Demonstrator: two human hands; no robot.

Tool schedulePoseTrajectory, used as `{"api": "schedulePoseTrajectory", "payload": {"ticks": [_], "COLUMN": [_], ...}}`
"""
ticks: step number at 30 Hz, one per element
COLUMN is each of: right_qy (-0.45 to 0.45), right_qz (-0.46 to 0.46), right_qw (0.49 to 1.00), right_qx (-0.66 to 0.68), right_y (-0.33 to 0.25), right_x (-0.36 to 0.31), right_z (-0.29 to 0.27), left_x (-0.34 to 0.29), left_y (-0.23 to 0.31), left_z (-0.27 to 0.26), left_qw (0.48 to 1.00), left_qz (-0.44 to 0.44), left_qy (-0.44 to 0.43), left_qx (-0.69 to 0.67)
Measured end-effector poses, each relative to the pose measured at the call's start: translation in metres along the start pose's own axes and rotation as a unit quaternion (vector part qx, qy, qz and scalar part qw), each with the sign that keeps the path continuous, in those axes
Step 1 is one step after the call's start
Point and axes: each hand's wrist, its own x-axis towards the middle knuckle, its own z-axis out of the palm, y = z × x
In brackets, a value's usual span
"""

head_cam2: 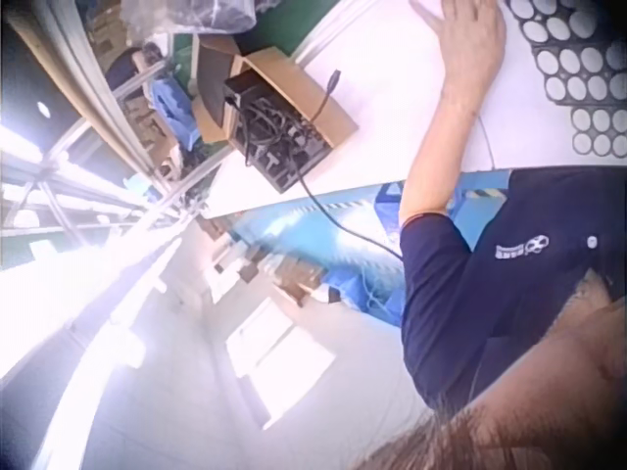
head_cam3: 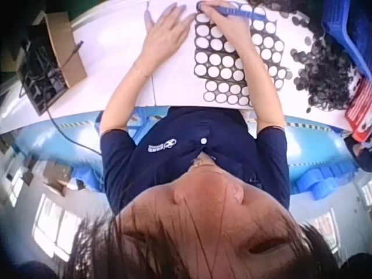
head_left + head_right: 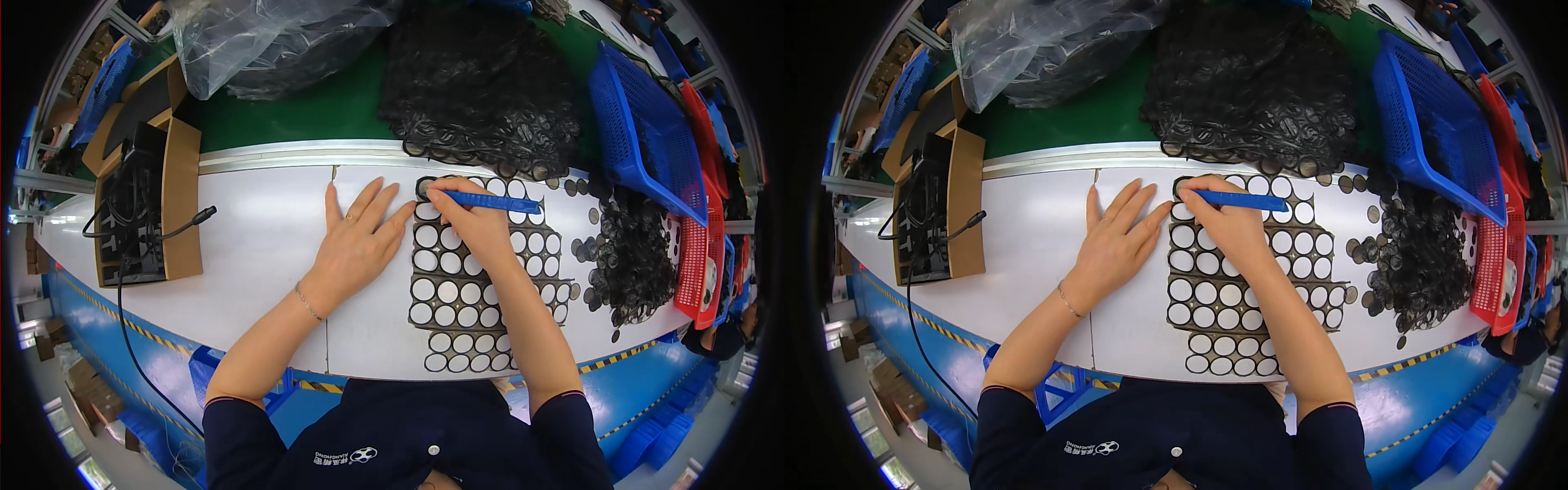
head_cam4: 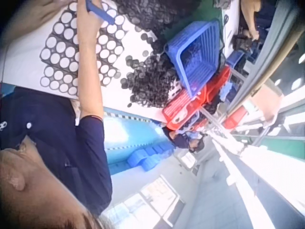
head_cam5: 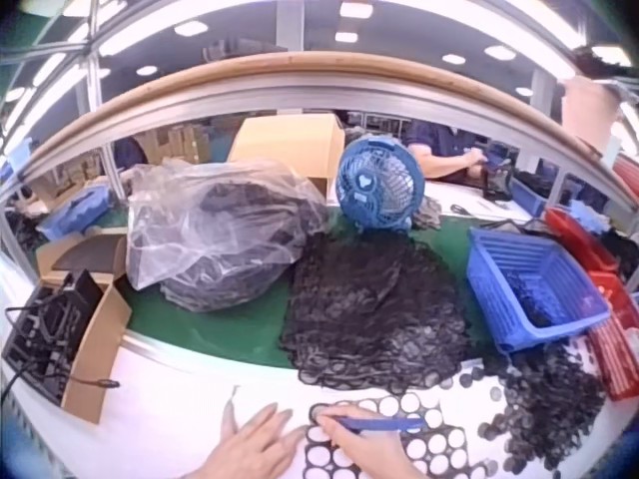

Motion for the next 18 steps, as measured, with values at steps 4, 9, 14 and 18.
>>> {"api": "schedulePoseTrajectory", "payload": {"ticks": [4, 9, 14, 18], "right_qy": [0.012, 0.002, 0.005, 0.011], "right_qz": [0.023, 0.015, 0.006, -0.005], "right_qw": [1.000, 1.000, 1.000, 1.000], "right_qx": [-0.001, -0.010, -0.018, -0.017], "right_y": [0.0041, 0.0068, 0.0068, 0.0080], "right_x": [0.0032, 0.0040, 0.0035, 0.0029], "right_z": [-0.0024, -0.0039, -0.0031, -0.0005], "left_x": [0.0022, 0.0025, 0.0039, 0.0035], "left_y": [0.0014, 0.0017, 0.0019, 0.0016], "left_z": [-0.0014, -0.0034, -0.0032, -0.0023], "left_qw": [1.000, 0.999, 0.999, 0.999], "left_qz": [-0.007, -0.012, -0.013, -0.014], "left_qy": [-0.008, -0.020, -0.023, -0.029], "left_qx": [-0.014, -0.023, -0.025, -0.017]}}
